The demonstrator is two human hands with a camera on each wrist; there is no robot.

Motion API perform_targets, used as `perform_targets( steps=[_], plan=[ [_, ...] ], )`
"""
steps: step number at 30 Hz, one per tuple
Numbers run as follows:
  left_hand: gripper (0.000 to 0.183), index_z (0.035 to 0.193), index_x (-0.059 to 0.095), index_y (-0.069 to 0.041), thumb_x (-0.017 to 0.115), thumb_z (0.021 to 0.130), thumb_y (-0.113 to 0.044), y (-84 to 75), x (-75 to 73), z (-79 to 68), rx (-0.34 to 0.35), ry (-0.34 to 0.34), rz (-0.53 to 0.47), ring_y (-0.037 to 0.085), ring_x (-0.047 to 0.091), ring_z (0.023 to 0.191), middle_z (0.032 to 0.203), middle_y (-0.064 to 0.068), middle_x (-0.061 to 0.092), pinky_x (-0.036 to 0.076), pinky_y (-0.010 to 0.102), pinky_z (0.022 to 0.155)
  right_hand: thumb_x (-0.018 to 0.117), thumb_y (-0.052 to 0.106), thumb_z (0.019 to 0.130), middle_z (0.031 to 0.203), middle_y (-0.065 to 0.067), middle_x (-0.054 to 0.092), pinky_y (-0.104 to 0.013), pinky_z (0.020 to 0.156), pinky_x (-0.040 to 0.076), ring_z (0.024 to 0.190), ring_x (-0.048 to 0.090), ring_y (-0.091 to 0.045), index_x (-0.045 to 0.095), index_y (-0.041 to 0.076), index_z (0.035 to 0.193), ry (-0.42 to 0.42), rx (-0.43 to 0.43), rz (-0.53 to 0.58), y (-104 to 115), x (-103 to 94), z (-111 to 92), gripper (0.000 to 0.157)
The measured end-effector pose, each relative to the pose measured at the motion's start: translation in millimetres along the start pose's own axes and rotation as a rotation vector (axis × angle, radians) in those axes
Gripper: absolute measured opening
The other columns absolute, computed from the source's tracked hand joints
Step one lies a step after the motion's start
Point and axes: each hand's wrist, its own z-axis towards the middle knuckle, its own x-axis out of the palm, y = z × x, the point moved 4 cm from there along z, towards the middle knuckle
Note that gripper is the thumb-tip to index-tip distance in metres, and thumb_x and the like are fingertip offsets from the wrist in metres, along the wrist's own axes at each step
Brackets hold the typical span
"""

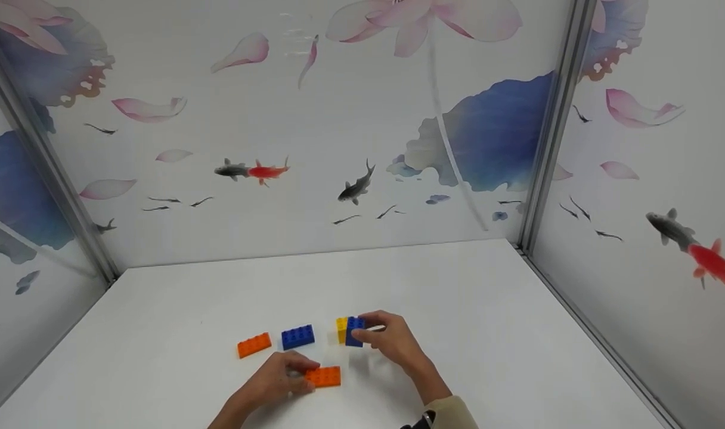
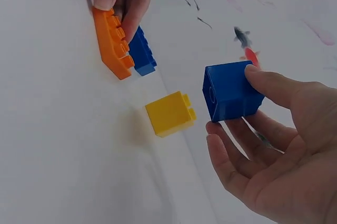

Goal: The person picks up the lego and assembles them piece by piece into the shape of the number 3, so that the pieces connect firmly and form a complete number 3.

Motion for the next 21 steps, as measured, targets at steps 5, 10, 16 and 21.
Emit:
perform_targets(
  steps=[5,10,16,21],
  plan=[
    [0.027,0.108,0.077,-0.019,0.078,0.084,-0.006,-0.1,1.2,-1.4,0.036,0.0,0.026,0.014,0.062,0.096,0.104,-0.003,0.068,0.056,0.042,0.096,0.078,0.036,0.086,0.123,-0.009,0.067,-0.037,0.09,0.059,0.103,0.065,-0.019,0.066,0.01,0.126,0.064,-0.032,-0.065,-1.1,10.3,-3.1,0.05],
    [0.026,0.108,0.077,-0.02,0.077,0.085,-0.008,1.2,1.4,-2.2,0.056,0.007,0.037,0.014,0.062,0.098,0.105,-0.004,0.068,0.055,0.043,0.098,0.078,0.036,0.086,0.123,-0.009,0.068,-0.04,0.091,0.059,0.104,0.067,-0.02,0.067,0.01,0.125,0.105,-0.065,-0.086,0.2,16.5,-5.7,0.048],
    [0.027,0.109,0.077,-0.019,0.078,0.085,-0.008,1.3,1.8,-2.4,0.061,0.009,0.031,0.014,0.062,0.097,0.104,-0.003,0.068,0.055,0.042,0.097,0.079,0.036,0.086,0.125,-0.012,0.068,-0.041,0.092,0.059,0.105,0.068,-0.022,0.067,0.008,0.125,0.147,-0.137,-0.082,3.7,22.6,-7.4,0.05],
    [0.028,0.109,0.077,-0.018,0.077,0.085,-0.006,-0.4,1.4,-1.7,0.079,0.01,0.033,0.015,0.064,0.098,0.104,-0.003,0.069,0.055,0.044,0.098,0.079,0.035,0.085,0.12,-0.01,0.069,-0.039,0.089,0.06,0.104,0.068,-0.022,0.068,0.008,0.123,0.178,-0.162,-0.083,4.6,27.8,-8.3,0.048]
  ],
)
